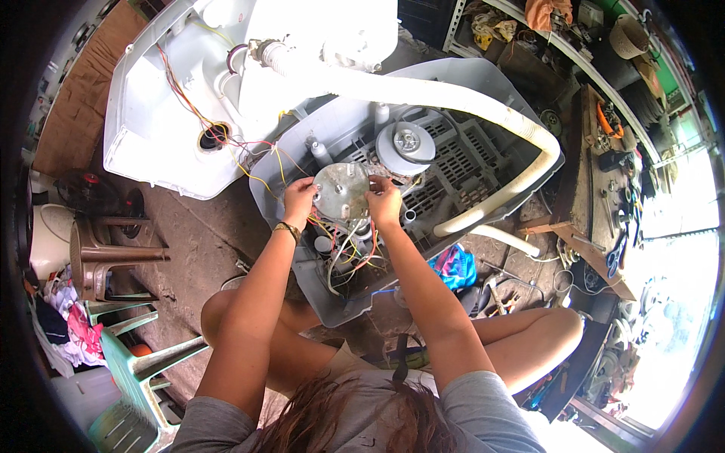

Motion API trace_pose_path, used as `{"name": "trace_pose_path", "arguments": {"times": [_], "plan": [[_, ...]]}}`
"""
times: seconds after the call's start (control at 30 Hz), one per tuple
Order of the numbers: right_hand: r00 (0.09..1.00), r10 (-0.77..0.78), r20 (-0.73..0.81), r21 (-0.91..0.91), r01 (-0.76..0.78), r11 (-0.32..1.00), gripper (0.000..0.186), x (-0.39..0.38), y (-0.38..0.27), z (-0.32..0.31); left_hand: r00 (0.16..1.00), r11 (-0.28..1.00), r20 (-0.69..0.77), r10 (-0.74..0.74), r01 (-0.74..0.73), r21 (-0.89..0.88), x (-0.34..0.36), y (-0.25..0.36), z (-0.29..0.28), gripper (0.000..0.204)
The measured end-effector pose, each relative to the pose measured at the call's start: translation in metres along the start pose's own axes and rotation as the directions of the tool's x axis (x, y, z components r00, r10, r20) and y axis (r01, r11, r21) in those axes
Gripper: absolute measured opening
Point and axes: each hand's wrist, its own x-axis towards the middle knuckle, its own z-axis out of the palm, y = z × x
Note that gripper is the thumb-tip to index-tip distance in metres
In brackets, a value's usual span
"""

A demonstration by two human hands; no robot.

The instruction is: The person repairs a disassembled appliance by hand and using pliers, a hammer, and a screwdriver. They manipulate a metal plate, hammering at a white component, and then use pliers to cut or crimp wires before repositioning the plate inside the appliance housing.

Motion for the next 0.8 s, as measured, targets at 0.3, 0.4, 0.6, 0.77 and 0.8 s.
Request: {"name": "trace_pose_path", "arguments": {"times": [0.3,0.4,0.6,0.77,0.8], "plan": [[1.000,-0.002,0.008,-0.016,0.002,1.000,0.038,0.0044,0.0033,0.0004,1.000,1.000,0.022,0.004,-0.004,0.013,0.0035,-0.0038,-0.0017,0.023],[1.000,0.012,0.012,0.000,-0.012,1.000,0.039,0.0037,0.0026,-0.0005,1.000,1.000,0.007,0.011,-0.011,-0.001,0.0002,-0.0012,0.0003,0.021],[1.000,0.008,0.010,-0.031,-0.008,0.999,0.040,0.0044,0.0016,0.0000,0.999,0.999,-0.029,0.033,-0.034,-0.023,-0.0032,0.0027,0.0021,0.016],[1.000,-0.002,0.010,-0.033,0.002,0.999,0.040,0.0078,0.0051,-0.0024,0.999,0.999,-0.027,0.032,-0.033,-0.034,-0.0034,0.0028,0.0040,0.016],[1.000,-0.006,0.009,-0.042,0.007,0.999,0.039,0.0069,0.0033,-0.0018,0.999,0.999,-0.030,0.030,-0.031,-0.042,-0.0030,0.0018,0.0035,0.017]]}}
